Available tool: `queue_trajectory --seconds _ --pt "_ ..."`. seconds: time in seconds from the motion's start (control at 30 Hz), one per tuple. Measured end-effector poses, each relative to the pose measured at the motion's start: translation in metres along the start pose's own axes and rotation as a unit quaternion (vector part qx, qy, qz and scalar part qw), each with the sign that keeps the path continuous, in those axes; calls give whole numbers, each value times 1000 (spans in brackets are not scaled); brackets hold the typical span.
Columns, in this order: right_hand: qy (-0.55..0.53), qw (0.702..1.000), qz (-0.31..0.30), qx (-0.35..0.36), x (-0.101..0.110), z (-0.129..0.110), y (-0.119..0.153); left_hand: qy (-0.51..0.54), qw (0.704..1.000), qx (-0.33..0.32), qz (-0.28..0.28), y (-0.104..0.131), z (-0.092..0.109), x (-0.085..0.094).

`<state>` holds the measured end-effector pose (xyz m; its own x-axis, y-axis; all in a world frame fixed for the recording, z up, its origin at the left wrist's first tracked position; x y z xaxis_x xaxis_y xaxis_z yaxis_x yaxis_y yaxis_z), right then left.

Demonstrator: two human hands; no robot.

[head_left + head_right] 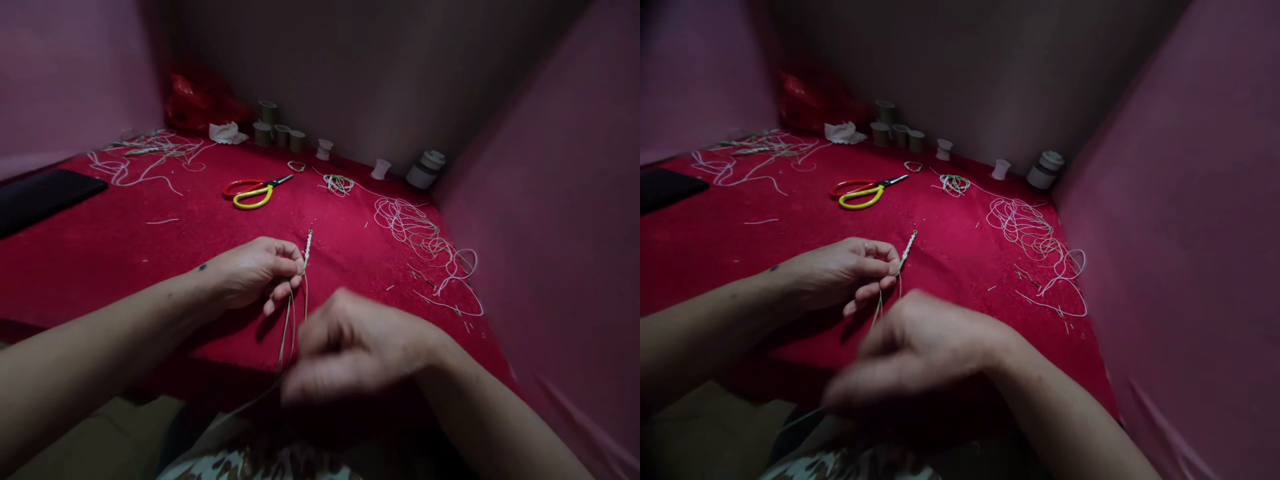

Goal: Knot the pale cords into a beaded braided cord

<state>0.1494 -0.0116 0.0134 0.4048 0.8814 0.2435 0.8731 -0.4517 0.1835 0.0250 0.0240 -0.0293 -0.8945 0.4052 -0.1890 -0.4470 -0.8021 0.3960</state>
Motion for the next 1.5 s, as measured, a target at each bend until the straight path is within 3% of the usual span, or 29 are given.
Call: queue_trajectory --seconds 0.13,0.27,0.43,0.57,0.77,0.93,1.2,1.5 --pt "-136 987 81 -32 11 13 -16 1 1000 -11 -11 -1 1 1" --pt "-272 948 152 -64 14 30 -28 -8 1000 -6 -12 -1 1 1" --pt "-349 931 89 -66 7 37 -36 -11 1000 -2 -20 2 2 -3" --pt "-346 928 108 -82 10 40 -37 -11 1000 7 -12 2 3 -3" --pt "-241 947 161 -142 17 37 -35 -25 1000 3 -17 2 1 -3" --pt "-198 957 145 -153 20 38 -35 -49 998 0 -44 4 -2 -5" --pt "-168 960 137 -178 25 39 -38 -66 997 4 -33 6 -2 -7" --pt "-170 960 147 -166 25 37 -39 -153 988 25 3 12 10 9"
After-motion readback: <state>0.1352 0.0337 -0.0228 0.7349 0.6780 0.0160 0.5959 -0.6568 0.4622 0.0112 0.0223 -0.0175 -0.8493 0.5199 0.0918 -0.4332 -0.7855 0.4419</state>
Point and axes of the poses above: each hand's wrist, its own y-axis away from the middle knuckle, its own x-axis out of the back of the hand, z = x × y, the point moved 6 cm from there along -y, towards the middle knuckle, and after that the axes turned 9 degrees about -z, right-handed, at the moved point
